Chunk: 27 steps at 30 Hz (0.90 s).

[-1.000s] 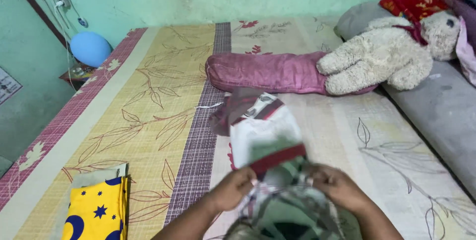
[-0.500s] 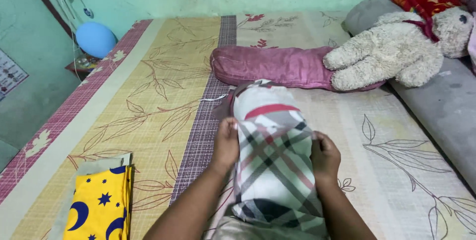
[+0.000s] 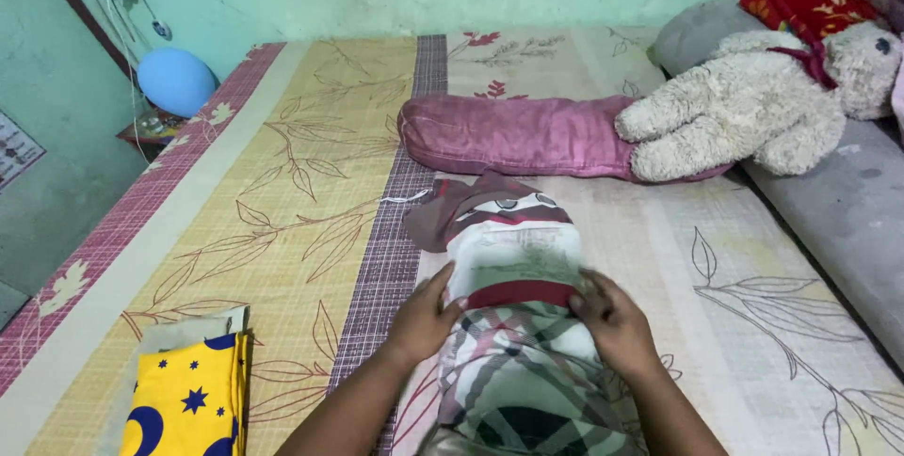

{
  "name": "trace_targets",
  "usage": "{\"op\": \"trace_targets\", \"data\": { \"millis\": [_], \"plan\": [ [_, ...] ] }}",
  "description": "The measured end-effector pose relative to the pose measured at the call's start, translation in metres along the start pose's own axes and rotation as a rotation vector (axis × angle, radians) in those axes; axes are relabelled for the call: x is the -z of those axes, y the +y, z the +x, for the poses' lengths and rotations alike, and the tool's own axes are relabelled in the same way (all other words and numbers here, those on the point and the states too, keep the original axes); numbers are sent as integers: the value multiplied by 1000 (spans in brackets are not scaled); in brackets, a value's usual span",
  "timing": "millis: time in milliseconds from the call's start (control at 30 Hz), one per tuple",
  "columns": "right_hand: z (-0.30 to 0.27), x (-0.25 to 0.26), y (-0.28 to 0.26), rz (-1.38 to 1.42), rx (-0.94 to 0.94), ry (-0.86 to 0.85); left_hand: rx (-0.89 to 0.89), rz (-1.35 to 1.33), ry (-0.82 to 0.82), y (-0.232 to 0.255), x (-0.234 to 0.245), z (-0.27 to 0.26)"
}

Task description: The person folds several pieces of bedding on a bed. They first place a purple pillow, then a blue and white pillow, and a patterned pillow on the bed. They then fold a yellow cloth with moon and star patterns, followed by a checkered cloth, and finally roll a white sheet into a cylindrical bundle.

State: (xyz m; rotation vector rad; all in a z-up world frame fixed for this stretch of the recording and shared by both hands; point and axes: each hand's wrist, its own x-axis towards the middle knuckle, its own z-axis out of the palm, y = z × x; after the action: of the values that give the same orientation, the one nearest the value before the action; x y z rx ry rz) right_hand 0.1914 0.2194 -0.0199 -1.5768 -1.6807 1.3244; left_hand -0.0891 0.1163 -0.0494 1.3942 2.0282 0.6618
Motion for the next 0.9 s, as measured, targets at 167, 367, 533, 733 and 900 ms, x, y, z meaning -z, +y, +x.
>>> {"op": "trace_targets", "data": {
  "millis": [167, 367, 533, 733, 900],
  "plan": [
    [72, -21, -33, -348, 762, 241, -228, -77, 55, 9, -23, 25],
    [117, -51, -58, -511, 548, 297, -147, 81, 53, 25, -32, 2],
    [86, -28, -23, -332, 494, 454, -193, 92, 46, 20, -32, -2],
    [66, 1, 12, 10, 83, 283, -38, 25, -60, 19, -30, 32],
    [77, 5, 27, -172, -47, 264, -173, -81, 110, 10, -26, 41]
  ]
}}
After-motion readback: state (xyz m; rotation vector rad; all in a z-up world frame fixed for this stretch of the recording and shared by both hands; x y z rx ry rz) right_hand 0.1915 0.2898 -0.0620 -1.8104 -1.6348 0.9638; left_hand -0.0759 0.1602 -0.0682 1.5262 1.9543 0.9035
